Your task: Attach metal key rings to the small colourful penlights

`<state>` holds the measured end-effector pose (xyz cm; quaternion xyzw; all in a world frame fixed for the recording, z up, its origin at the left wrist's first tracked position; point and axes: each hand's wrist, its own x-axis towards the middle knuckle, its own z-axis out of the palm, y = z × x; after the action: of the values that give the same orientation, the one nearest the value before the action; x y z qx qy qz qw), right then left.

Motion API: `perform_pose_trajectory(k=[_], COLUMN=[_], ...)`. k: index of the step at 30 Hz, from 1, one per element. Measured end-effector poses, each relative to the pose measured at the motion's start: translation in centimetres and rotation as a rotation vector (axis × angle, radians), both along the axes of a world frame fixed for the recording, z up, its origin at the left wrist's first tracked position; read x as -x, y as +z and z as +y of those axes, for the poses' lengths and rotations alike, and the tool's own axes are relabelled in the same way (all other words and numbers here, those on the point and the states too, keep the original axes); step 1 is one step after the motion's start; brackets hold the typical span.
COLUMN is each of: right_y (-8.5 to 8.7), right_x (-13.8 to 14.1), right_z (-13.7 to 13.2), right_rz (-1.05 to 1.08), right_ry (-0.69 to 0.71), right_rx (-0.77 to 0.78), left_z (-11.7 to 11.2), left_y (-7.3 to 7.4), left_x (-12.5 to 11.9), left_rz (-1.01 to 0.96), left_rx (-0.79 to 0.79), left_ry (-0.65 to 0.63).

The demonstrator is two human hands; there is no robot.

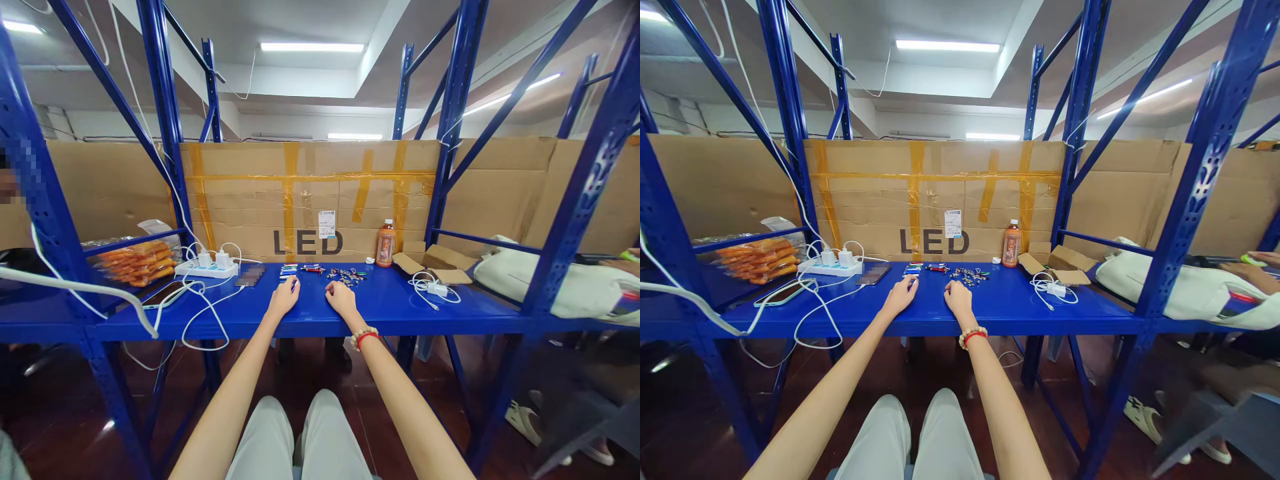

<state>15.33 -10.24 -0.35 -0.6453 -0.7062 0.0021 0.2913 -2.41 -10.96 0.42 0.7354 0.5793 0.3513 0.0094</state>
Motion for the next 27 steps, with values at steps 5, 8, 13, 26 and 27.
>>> perform_pose_trajectory(k=[5, 8, 13, 26, 27], right_y=[-0.02, -0.10, -0.09, 0.09, 0.07], right_x=[0.00, -0.03, -0.01, -0.02, -0.03], right_z=[0.11, 0.24, 0.27, 0.09, 0.11], right_rz=[0.001, 0.002, 0.006, 0.002, 0.001], right_ry=[0.000, -0.001, 0.000, -0.005, -0.005], right_rx=[0.012, 0.014, 0.013, 0.024, 0.024], left_z=[0.08, 0.07, 0.25, 0.19, 0.21], left_y=[-0.01, -0.01, -0.17, -0.19, -0.21], left_x=[0.05, 0.08, 0.09, 0.03, 0.02], left_rz=[-0.001, -0.003, -0.003, -0.021, -0.022], left_rx=[-0.002, -0.009, -0.024, -0.004, -0.008], left_ry=[0.001, -0.007, -0.004, 0.000, 0.000])
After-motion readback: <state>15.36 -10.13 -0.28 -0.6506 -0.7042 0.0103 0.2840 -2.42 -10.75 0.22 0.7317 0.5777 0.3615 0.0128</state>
